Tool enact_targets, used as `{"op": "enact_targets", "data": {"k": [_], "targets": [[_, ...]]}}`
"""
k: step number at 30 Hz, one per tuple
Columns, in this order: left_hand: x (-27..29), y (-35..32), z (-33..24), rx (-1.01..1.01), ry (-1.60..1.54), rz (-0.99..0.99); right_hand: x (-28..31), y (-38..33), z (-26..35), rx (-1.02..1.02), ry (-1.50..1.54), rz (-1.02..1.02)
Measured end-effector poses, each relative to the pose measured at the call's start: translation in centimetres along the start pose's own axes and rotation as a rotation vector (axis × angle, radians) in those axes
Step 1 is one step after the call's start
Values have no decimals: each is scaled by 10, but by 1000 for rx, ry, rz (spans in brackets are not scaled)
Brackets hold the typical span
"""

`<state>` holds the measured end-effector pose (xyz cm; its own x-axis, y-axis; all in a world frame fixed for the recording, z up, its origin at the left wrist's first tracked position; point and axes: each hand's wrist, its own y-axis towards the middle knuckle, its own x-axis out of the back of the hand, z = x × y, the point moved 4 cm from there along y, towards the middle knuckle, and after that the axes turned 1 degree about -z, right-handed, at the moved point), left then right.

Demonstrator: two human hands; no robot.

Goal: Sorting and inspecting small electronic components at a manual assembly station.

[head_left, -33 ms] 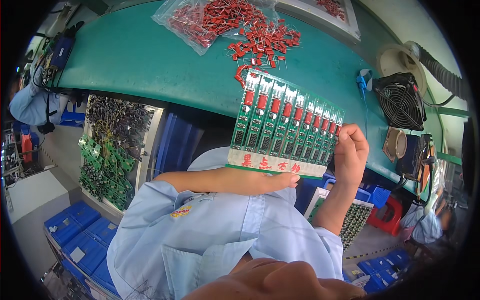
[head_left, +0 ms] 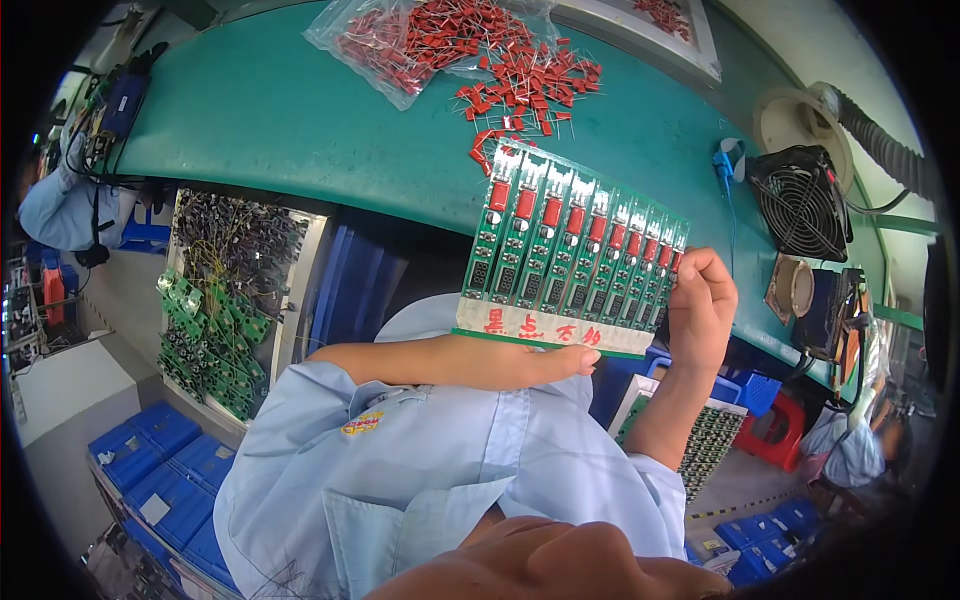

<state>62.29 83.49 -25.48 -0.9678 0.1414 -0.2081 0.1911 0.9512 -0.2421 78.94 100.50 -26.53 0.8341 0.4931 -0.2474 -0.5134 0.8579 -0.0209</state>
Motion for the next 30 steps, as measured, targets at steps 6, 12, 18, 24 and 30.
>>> {"op": "enact_targets", "data": {"k": [6,12,18,24,30], "targets": [[-2,-2,-3,-96,141,32,6,-1,-8,-52,55,16],[0,-3,-8,-126,303,38,4,-3,-9,-63,82,27],[-2,1,-6,-78,236,16,10,-4,-8,-54,93,44],[-2,10,10,-100,-82,-21,13,-4,-8,-67,87,-20],[14,10,-3,2,-209,-83,6,-1,10,189,-55,-15]]}}
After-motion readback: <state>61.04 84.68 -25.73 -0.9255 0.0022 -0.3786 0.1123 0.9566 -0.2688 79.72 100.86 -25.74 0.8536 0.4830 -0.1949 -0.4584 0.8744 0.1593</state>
